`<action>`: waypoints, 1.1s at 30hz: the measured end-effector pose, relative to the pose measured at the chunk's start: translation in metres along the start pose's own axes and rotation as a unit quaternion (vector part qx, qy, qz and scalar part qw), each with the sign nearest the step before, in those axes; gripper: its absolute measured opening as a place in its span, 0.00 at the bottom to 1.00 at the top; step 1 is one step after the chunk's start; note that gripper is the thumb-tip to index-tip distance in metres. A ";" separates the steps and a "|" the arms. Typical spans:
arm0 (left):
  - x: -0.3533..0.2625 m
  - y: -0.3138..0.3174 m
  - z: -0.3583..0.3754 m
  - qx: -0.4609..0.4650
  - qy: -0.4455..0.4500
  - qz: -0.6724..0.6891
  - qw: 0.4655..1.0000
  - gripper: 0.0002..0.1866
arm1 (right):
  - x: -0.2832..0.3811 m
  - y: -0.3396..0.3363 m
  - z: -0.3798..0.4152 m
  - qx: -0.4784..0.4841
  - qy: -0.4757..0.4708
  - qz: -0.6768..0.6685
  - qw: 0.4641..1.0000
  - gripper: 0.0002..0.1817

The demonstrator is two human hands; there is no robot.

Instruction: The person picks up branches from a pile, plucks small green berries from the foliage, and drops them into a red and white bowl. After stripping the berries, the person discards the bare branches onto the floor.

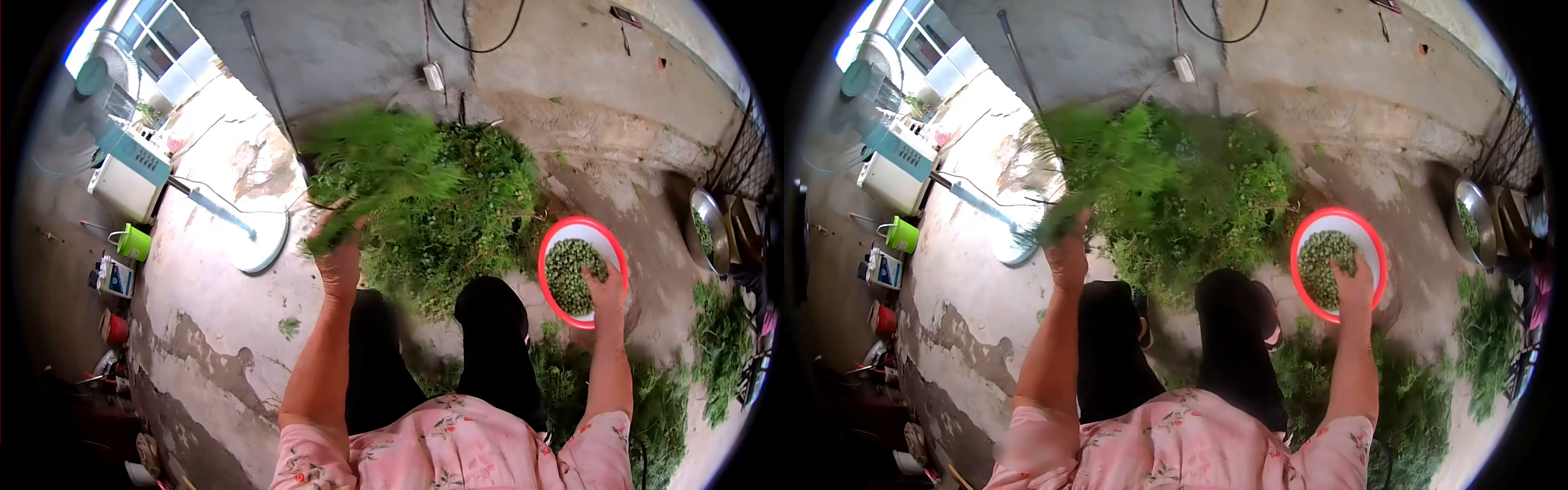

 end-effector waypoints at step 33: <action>0.044 -0.018 -0.008 -0.118 -0.227 0.593 0.764 0.07 | 0.186 0.100 0.038 0.162 -0.321 0.048 0.932 0.34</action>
Point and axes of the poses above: each hand's wrist, its own z-axis away from the middle knuckle, its own y-axis out of the palm, x = y × z, the point moved 3 cm from there along -z, towards the middle knuckle, and after that the axes turned 9 degrees about -z, right-handed, at the moved point
